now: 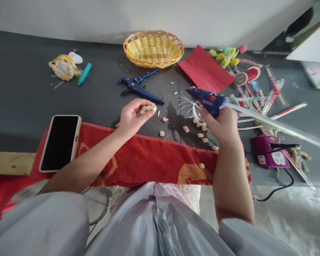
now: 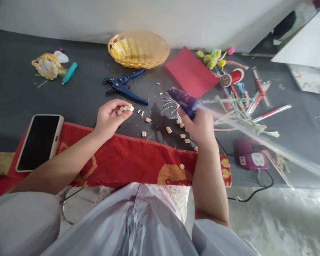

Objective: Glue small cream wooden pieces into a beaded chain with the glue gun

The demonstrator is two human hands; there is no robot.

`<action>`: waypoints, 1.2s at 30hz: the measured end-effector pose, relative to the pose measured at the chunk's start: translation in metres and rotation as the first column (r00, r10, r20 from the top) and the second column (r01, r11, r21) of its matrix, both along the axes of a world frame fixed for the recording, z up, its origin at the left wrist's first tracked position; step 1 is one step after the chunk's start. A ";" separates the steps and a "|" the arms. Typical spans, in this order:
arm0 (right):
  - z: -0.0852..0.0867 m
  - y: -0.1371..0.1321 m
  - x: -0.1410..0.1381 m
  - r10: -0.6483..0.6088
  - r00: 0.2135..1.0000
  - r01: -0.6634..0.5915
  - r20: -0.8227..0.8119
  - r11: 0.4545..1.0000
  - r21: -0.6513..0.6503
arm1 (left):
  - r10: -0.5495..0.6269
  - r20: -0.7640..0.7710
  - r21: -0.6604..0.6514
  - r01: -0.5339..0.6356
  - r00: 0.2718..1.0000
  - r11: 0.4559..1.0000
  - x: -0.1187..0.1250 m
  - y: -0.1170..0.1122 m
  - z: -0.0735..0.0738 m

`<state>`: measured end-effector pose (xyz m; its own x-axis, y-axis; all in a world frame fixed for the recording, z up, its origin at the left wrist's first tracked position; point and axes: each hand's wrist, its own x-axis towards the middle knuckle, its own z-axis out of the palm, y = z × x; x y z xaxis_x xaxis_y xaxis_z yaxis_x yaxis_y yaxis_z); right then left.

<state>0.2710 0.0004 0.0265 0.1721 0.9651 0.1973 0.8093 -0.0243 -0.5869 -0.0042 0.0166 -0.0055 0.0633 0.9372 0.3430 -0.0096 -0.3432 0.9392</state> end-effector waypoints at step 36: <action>0.028 -0.016 -0.059 0.518 0.697 -0.426 0.496 0.855 -0.295 | 0.019 -0.326 0.109 0.017 0.945 0.994 -0.002 -0.001 -0.004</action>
<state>0.2117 -0.0159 0.0546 -0.4052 0.9134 -0.0383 0.9129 0.4020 -0.0712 -0.0062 0.0155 -0.0097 0.1879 0.8953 0.4039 0.2909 -0.4435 0.8478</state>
